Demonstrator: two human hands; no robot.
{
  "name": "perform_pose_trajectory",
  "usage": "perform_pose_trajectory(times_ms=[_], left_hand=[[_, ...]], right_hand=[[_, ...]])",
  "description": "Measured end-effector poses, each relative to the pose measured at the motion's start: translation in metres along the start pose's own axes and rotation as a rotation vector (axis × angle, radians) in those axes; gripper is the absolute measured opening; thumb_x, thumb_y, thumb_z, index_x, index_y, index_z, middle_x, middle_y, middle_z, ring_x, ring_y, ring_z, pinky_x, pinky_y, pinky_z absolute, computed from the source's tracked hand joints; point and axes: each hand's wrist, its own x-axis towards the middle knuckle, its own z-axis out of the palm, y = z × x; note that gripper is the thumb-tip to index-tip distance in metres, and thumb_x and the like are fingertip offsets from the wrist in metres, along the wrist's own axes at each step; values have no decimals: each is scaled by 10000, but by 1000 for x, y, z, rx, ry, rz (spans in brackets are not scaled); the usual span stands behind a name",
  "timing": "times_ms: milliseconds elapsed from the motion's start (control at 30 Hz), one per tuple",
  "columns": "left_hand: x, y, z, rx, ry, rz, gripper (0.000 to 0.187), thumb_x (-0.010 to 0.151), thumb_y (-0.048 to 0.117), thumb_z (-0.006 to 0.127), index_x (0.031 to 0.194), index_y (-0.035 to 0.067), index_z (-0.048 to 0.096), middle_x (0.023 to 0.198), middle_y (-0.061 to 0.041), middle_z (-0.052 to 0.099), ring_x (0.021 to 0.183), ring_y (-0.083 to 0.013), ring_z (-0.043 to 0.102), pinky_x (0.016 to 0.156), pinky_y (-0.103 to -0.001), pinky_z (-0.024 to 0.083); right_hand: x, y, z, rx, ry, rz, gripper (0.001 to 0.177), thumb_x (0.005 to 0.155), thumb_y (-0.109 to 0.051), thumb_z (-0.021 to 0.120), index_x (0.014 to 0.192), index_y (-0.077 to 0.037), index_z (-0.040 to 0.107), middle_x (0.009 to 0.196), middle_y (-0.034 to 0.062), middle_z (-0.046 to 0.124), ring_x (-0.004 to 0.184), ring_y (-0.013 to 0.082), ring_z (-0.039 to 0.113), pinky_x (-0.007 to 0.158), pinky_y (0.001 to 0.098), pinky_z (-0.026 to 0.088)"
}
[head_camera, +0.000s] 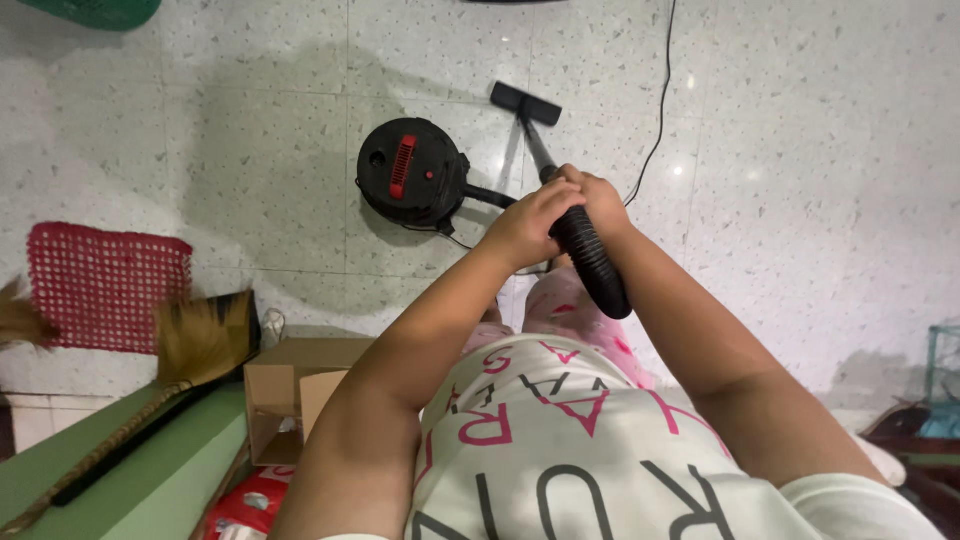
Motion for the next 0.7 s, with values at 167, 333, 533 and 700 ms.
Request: perform_pose_trajectory(times_ms=[167,333,533,700], left_hand=[[27,-29,16,72,-23,-104,742,743,62,775,1434,156,523,1524,-127,492,1394,-366,491,1136,-434,452],[18,-117,20,127,98,-537,688,879,96,606,1545,151,445,1584,-141,448,1453,-330,469,1200,-419,437],[-63,-288,28,599,342,-740,651,900,171,670,1498,24,460,1533,-219,455,1438,-441,415,1218,-490,363],[-105,-378,26,553,272,-1114,670,922,160,638,1498,-70,385,1565,-341,338,1470,-483,325,1232,-491,265]], right_hand=[[39,28,-22,-260,49,-120,256,985,-247,543,1171,-96,632,1100,141,730,957,286,698,857,351,530],[76,34,-44,164,72,333,365,1060,-351,502,1226,-126,738,1027,102,777,946,216,721,879,319,536],[71,28,-61,-80,8,172,362,1001,-288,508,1293,-172,687,1036,90,758,845,173,721,806,278,550],[77,22,-72,-526,77,-271,327,859,-167,694,1180,-103,702,1204,132,728,950,290,725,828,354,575]])
